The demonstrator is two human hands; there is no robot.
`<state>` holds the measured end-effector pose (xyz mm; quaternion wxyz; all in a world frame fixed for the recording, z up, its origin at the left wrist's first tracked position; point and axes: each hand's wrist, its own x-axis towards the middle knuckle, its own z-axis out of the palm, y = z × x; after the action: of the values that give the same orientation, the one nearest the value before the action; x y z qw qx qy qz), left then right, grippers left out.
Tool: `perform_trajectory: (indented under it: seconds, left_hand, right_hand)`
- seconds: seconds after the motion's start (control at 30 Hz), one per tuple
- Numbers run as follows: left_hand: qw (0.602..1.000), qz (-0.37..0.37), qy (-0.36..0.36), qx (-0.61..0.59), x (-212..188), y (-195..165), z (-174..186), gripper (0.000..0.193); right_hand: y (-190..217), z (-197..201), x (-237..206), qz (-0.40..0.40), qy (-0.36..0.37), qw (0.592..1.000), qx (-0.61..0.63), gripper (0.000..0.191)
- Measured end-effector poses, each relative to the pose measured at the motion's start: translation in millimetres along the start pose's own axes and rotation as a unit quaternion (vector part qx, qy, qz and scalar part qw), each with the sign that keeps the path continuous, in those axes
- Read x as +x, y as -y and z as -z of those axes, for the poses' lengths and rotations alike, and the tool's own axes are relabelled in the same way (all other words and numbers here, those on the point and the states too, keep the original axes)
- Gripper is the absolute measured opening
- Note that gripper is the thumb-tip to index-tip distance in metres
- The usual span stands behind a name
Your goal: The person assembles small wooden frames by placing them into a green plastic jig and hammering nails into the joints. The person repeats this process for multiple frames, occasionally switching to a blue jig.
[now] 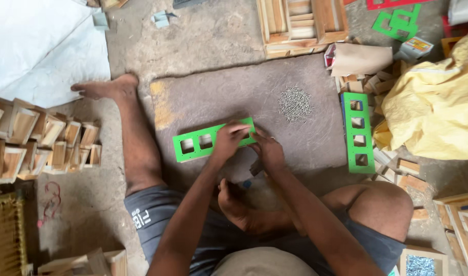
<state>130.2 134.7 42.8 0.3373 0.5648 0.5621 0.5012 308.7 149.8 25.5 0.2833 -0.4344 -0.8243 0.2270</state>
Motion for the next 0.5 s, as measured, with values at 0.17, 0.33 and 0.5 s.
perform_trajectory:
  seconds: [0.17, 0.33, 0.5]
  left_hand:
    - [0.998, 0.028, 0.045, 0.015, -27, 13, 32, 0.018]
    - [0.996, -0.023, 0.059, 0.056, -31, 40, 29, 0.019]
    - [0.996, -0.006, 0.086, 0.017, -36, 56, 28, 0.026]
  right_hand:
    - [1, 5, -1, -0.011, -0.009, 1.0, 0.02, 0.037]
    - [5, 18, 27, -0.049, 0.147, 0.983, -0.096, 0.044]
    - [-10, 28, 73, 0.071, 0.277, 0.949, -0.136, 0.076]
